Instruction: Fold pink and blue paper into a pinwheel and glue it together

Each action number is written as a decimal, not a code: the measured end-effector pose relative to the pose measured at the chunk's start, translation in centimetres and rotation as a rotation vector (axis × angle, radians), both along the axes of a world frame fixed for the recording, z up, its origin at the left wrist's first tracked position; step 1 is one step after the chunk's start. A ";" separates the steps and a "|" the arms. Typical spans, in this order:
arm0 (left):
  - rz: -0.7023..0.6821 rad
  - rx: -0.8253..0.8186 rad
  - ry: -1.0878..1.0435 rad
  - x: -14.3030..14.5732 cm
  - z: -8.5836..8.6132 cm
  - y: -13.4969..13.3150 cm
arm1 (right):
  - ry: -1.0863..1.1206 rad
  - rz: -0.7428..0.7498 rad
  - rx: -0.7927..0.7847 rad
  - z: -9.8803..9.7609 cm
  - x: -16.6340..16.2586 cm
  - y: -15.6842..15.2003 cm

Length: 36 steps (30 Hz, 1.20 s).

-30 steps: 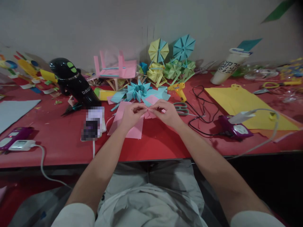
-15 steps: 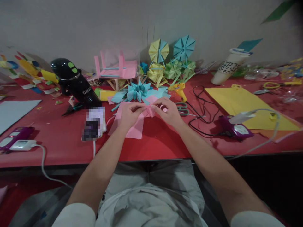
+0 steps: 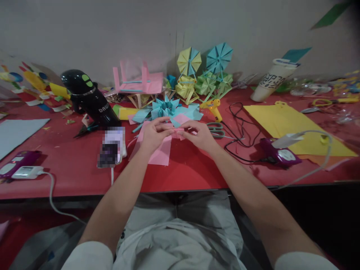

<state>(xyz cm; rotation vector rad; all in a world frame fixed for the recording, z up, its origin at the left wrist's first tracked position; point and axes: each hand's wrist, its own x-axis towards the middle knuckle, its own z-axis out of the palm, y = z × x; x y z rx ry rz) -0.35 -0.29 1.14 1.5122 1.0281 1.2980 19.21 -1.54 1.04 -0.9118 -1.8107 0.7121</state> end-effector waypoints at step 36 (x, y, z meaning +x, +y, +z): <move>-0.080 -0.041 0.181 -0.3 -0.8 0.1 | 0.052 0.153 -0.497 -0.4 0.2 0.9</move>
